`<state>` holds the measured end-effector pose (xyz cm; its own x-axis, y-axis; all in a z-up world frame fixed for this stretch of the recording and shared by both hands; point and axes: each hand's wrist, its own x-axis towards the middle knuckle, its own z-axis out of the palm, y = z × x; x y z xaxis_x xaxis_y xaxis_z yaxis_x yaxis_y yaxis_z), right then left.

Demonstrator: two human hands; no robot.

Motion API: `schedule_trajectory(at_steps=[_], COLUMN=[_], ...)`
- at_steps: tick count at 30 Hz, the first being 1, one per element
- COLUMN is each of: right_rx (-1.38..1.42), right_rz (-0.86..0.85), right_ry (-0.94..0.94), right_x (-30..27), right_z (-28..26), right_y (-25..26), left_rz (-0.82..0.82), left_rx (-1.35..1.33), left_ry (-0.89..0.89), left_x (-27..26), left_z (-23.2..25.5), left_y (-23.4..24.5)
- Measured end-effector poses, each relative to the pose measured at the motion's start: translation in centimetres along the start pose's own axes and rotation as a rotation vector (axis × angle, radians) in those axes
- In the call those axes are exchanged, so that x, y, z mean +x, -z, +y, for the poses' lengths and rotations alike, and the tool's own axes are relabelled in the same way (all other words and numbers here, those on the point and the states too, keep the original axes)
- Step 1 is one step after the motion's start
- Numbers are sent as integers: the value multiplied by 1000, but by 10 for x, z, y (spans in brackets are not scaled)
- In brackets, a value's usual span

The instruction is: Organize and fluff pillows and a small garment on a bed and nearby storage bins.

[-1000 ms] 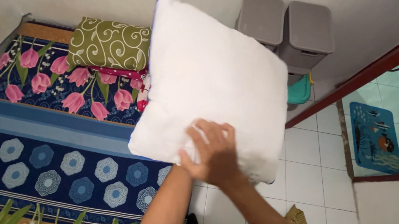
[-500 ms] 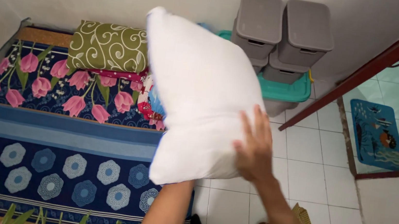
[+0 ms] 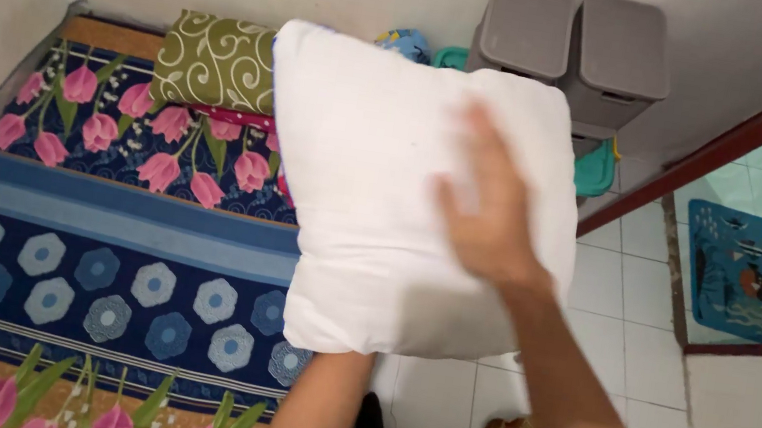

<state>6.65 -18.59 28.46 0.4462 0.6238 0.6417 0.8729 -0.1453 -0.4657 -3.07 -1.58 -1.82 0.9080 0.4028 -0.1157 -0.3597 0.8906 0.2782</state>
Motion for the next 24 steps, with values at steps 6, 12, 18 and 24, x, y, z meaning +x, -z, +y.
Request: schedule_trajectory(at_steps=[6,12,18,24], right_rx=[-357,-27,18,-254], right_rz=[-273,-245,-813,121], right_ry=[23,-468,-976,-815], right_x=[10,-43,-205,-100], right_z=[-26,79,229,146], right_y=[-26,9,-18,45], left_rz=[-1,-6,-43,-29], left_rx=[0,-15,-40,-37], left_ry=[-14,-52,-78,-120], left_x=[-13,-11,-15,-22], left_z=[4,12,34,31], left_y=[4,18,12,22])
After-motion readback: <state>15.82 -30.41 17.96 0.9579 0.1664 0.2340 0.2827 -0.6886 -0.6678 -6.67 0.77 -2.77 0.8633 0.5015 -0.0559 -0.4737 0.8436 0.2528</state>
